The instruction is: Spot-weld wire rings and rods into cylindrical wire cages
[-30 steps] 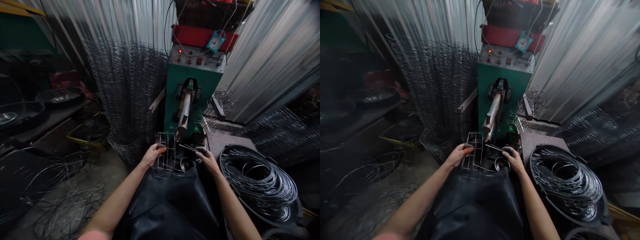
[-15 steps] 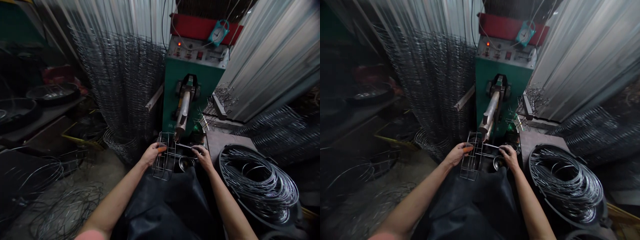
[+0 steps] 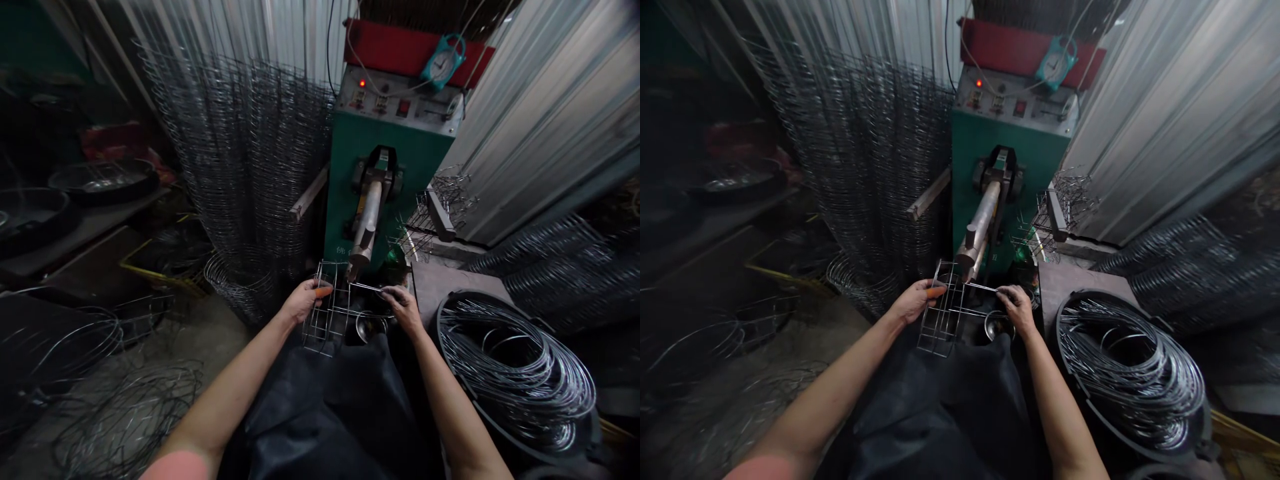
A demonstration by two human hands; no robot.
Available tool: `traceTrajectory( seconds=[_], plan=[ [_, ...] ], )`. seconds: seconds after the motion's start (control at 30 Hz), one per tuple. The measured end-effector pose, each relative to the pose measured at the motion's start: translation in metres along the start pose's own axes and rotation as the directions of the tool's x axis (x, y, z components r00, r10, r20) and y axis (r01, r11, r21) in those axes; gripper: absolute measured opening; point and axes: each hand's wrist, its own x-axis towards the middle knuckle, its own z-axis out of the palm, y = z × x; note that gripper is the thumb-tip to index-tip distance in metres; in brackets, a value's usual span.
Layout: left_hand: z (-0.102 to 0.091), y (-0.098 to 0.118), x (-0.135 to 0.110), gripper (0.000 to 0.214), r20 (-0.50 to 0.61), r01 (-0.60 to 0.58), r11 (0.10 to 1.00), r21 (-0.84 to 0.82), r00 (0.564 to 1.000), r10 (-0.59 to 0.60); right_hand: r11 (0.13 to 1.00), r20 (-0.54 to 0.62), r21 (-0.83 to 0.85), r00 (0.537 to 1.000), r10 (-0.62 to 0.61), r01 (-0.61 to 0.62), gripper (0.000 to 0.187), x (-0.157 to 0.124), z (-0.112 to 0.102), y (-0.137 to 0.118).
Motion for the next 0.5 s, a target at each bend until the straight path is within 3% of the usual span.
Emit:
traceTrajectory(
  seconds=[0.2,0.33,0.5],
  plan=[
    [0.002,0.003,0.002,0.029,0.026,0.010,0.999,-0.032,1.000,-0.009,1.000,-0.023,0.001,0.999,0.023,-0.023,0.021,0.003,0.004,0.001],
    [0.003,0.004,0.001,0.032,0.007,0.020,0.999,-0.031,1.000,-0.020,1.000,-0.022,0.004,0.999,0.022,-0.022,0.023,0.001,-0.006,0.003],
    [0.007,0.005,-0.003,0.036,-0.017,0.024,1.000,-0.015,1.000,-0.024,0.991,-0.227,0.075,0.966,0.122,-0.108,0.029,-0.020,-0.032,0.026]
  ],
)
